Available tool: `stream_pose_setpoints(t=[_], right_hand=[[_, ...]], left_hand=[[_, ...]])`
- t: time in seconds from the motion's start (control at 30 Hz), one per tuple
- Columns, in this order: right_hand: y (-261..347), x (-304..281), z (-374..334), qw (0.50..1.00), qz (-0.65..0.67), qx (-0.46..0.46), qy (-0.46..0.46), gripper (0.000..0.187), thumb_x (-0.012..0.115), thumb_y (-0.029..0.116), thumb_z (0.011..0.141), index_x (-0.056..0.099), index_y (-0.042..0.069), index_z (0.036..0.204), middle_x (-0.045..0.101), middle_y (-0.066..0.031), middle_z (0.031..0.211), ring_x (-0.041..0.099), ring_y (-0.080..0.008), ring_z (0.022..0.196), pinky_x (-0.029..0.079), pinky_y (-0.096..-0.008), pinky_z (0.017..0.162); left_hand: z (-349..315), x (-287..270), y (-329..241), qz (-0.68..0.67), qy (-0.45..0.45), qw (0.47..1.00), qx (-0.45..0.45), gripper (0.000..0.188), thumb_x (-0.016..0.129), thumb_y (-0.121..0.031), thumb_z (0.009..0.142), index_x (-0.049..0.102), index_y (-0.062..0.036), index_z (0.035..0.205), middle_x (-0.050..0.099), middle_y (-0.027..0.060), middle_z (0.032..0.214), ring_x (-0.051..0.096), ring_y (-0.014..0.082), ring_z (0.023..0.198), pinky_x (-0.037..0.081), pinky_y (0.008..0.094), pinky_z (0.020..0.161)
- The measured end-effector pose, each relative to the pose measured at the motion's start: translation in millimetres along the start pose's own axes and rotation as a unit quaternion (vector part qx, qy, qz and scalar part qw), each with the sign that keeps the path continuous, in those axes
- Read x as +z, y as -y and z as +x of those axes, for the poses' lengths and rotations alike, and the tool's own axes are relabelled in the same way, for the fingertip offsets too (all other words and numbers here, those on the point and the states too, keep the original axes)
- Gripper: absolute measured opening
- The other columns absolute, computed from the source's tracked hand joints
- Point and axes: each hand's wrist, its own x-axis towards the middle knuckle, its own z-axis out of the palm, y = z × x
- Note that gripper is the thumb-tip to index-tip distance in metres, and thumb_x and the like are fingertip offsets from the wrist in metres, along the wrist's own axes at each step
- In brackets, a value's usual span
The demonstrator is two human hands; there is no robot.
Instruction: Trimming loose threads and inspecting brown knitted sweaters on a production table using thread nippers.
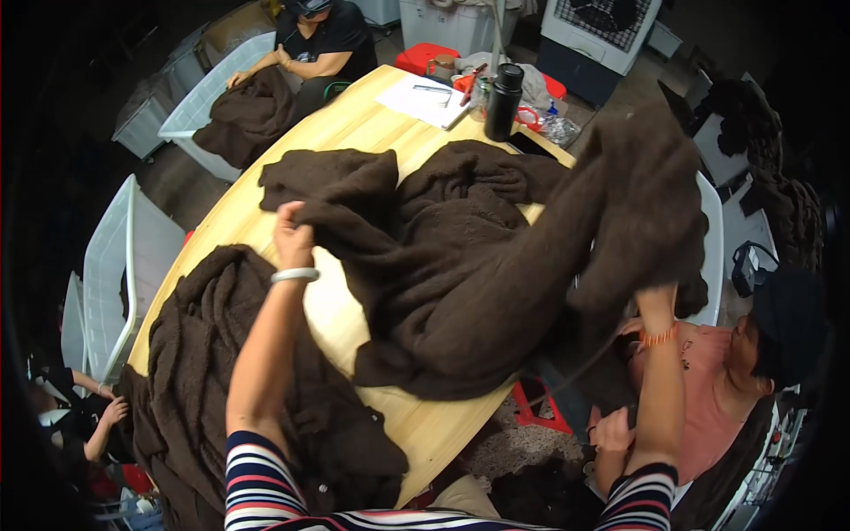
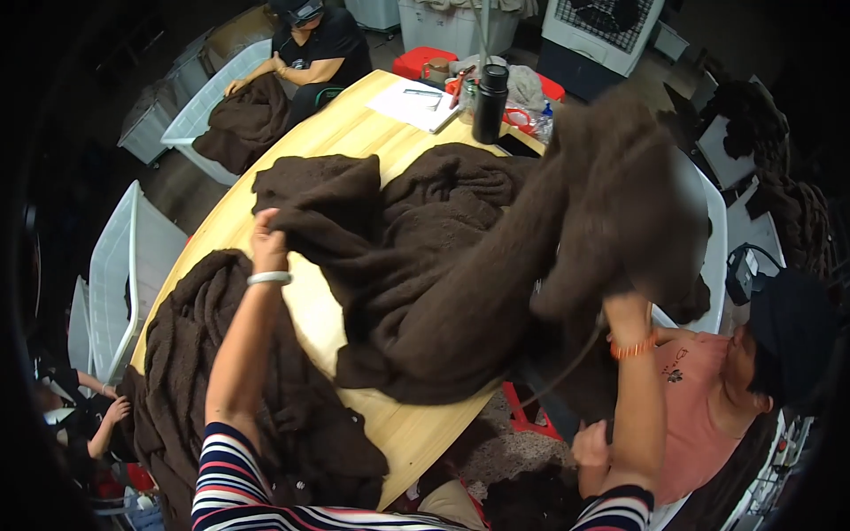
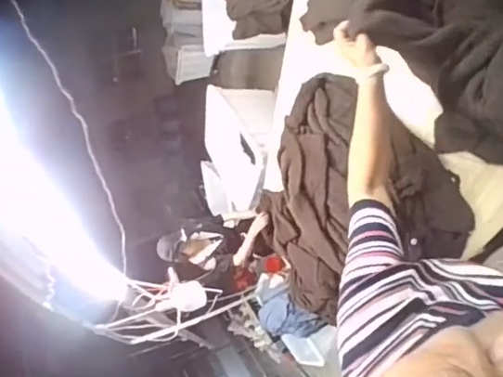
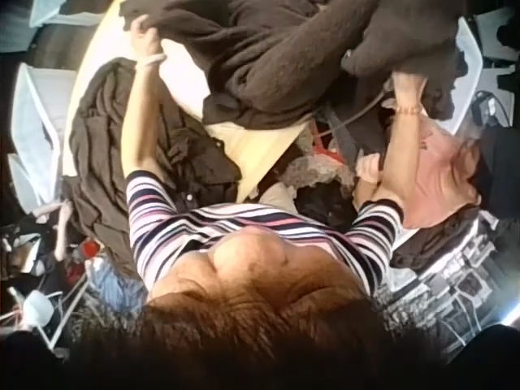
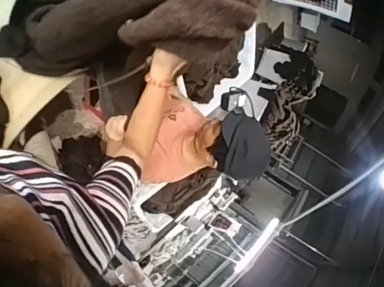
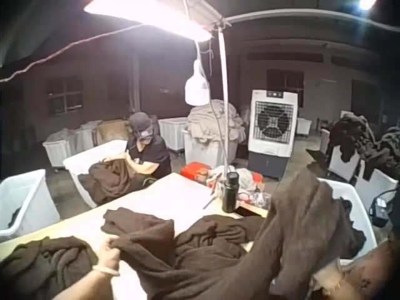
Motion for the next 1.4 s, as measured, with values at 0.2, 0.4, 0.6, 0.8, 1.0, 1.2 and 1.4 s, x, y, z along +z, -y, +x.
stream_pose_setpoints(t=[0.2,0.4,0.6,0.8,1.0,1.2,1.4], right_hand=[[79.9,5.1,132.7,0.905,0.098,0.243,0.335,0.033,0.061,0.024,0.087,0.063,-0.003,0.107,0.067,-0.0268,0.103,0.067,-0.0408,0.090,0.054,-0.0455,0.078],[162.4,-17.1,17.0,0.879,0.270,0.196,0.341,0.043,0.064,0.022,0.088,0.056,0.006,0.126,0.064,-0.0268,0.108,0.059,-0.0457,0.106,0.048,-0.0502,0.090],[258.9,-64.7,-62.4,0.857,0.451,0.058,0.244,0.045,0.071,0.016,0.083,0.057,0.002,0.123,0.067,-0.0211,0.091,0.064,-0.0328,0.085,0.051,-0.0401,0.075],[400.2,-141.2,-41.9,0.835,0.502,-0.096,0.204,0.068,0.081,0.021,0.077,0.049,0.006,0.135,0.066,-0.0173,0.099,0.065,-0.0316,0.086,0.052,-0.0374,0.075],[493.8,-165.3,-56.7,0.862,0.419,-0.191,0.213,0.090,0.085,0.022,0.068,0.038,0.012,0.145,0.062,-0.0191,0.112,0.063,-0.0377,0.100,0.051,-0.0438,0.083],[517.7,-160.1,-74.4,0.815,0.528,-0.178,0.160,0.044,0.060,-0.001,0.076,0.057,0.007,0.120,0.062,-0.0179,0.109,0.061,-0.0414,0.100,0.050,-0.0448,0.087],[465.6,-207.7,-52.1,0.688,0.623,-0.224,0.296,0.047,0.048,-0.007,0.072,0.058,0.002,0.117,0.065,-0.0145,0.105,0.063,-0.0238,0.107,0.046,-0.0320,0.097]], left_hand=[[-67.0,-66.3,-218.2,-0.129,0.016,0.989,0.076,0.030,0.058,0.000,0.093,0.054,-0.0014,0.123,0.064,0.0103,0.113,0.064,0.0211,0.105,0.053,0.0347,0.094],[-206.3,-216.6,-355.4,-0.086,-0.146,0.984,0.059,0.042,0.054,-0.018,0.098,0.048,-0.0012,0.136,0.059,0.0164,0.128,0.057,0.0305,0.118,0.045,0.0451,0.104],[-334.4,-280.6,-376.0,0.053,-0.263,0.962,0.040,0.041,0.057,-0.023,0.097,0.052,-0.0009,0.131,0.054,0.0143,0.137,0.056,0.0259,0.122,0.045,0.0398,0.103],[-396.0,-188.7,-428.5,-0.006,-0.095,0.991,0.090,0.035,0.075,-0.022,0.087,0.045,-0.0044,0.089,0.049,0.0052,0.074,0.048,0.0136,0.065,0.042,0.0257,0.062],[-457.1,-214.0,-459.4,-0.040,-0.043,0.992,0.110,0.022,0.074,-0.008,0.082,0.058,0.0046,0.075,0.057,0.0153,0.059,0.050,0.0206,0.047,0.038,0.0329,0.044],[-468.2,-270.3,-505.0,-0.091,0.344,0.927,0.116,0.020,0.063,-0.004,0.088,0.058,0.0156,0.088,0.060,0.0293,0.082,0.055,0.0343,0.052,0.046,0.0439,0.049],[-496.3,-297.5,-522.4,-0.044,0.278,0.948,0.148,0.012,0.062,0.001,0.087,0.057,0.0123,0.088,0.060,0.0277,0.079,0.057,0.0352,0.054,0.048,0.0459,0.049]])
